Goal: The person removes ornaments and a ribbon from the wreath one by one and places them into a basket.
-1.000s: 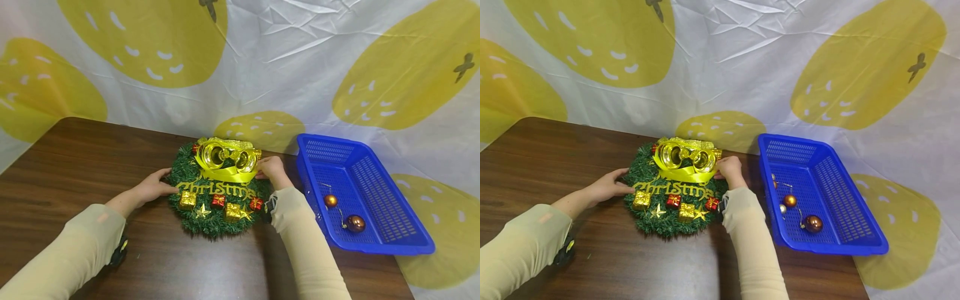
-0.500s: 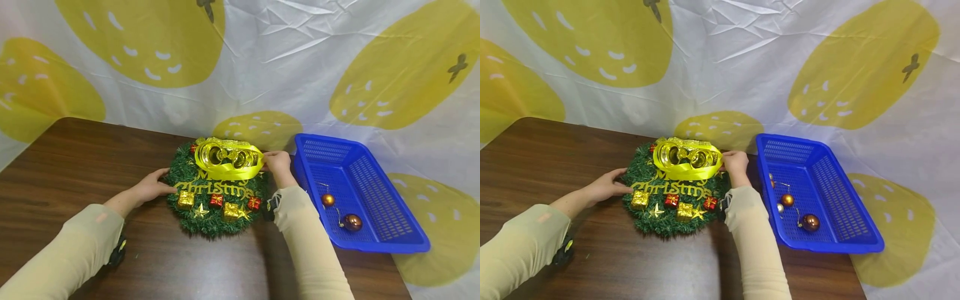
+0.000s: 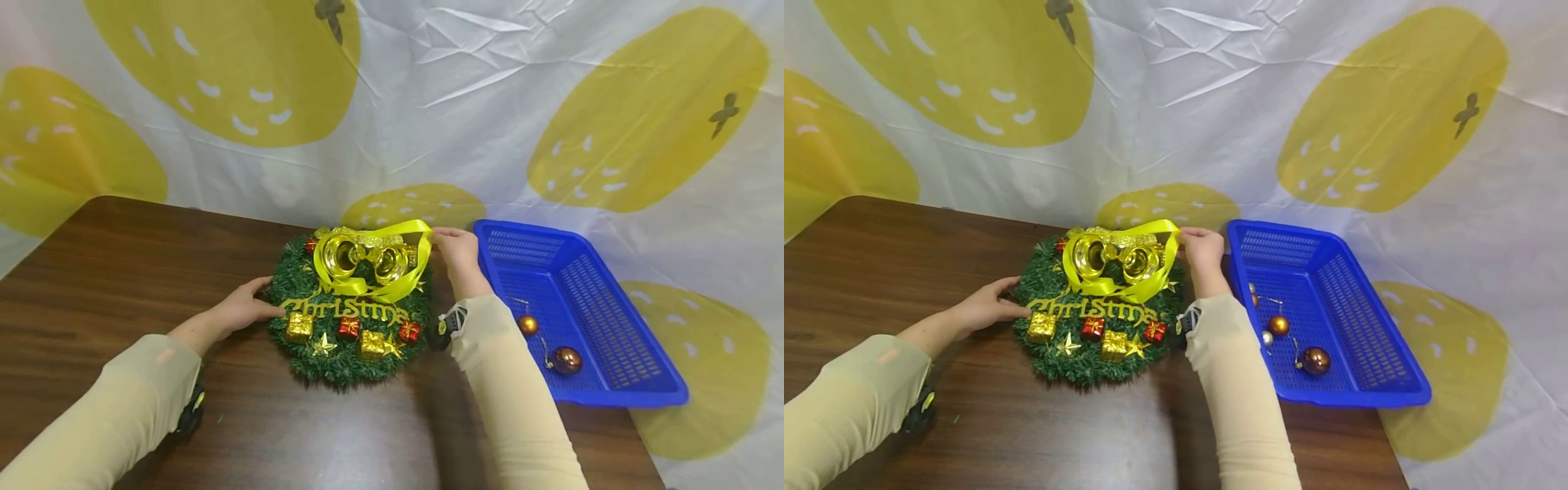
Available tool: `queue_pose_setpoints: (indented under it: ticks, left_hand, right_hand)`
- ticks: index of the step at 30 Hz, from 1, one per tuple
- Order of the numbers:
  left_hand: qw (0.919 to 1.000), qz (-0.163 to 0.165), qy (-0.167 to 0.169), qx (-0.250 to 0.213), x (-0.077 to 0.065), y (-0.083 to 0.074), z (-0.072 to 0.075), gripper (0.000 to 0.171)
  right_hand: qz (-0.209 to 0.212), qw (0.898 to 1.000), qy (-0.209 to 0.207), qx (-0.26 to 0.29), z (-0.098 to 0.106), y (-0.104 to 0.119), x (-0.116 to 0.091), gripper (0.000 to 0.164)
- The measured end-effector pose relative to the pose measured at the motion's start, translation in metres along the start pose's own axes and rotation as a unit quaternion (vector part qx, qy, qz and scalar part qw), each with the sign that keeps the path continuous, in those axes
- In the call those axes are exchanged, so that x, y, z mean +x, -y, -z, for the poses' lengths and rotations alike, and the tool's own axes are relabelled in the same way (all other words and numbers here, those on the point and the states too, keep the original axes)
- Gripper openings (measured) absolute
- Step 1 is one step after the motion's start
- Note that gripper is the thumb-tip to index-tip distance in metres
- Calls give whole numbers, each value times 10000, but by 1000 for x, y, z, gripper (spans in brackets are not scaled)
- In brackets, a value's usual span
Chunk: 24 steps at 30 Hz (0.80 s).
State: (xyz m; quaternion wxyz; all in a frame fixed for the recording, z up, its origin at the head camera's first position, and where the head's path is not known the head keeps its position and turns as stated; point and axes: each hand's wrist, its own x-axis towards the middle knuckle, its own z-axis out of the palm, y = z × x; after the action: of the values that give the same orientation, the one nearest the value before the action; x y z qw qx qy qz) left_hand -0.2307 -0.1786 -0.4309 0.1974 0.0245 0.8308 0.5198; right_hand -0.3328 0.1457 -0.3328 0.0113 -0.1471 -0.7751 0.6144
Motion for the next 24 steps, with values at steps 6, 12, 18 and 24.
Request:
queue_pose_setpoints:
  ticks: [6,12,18,24]
  left_hand:
    - [10000,15,-33,-12,2,2,-1,90]
    - [10000,6,2,-13,1,2,-1,90]
    - [10000,12,20,-73,1,1,-2,90]
    - [9999,41,30,-97,0,0,-2,91]
  right_hand:
    - [185,9981,314,488,4,14,-4,30]
    - [266,9928,467,1067,11,27,-8,27]
    - [311,9894,516,1324,24,40,-13,11]
    - [412,9839,512,1664,36,47,-14,15]
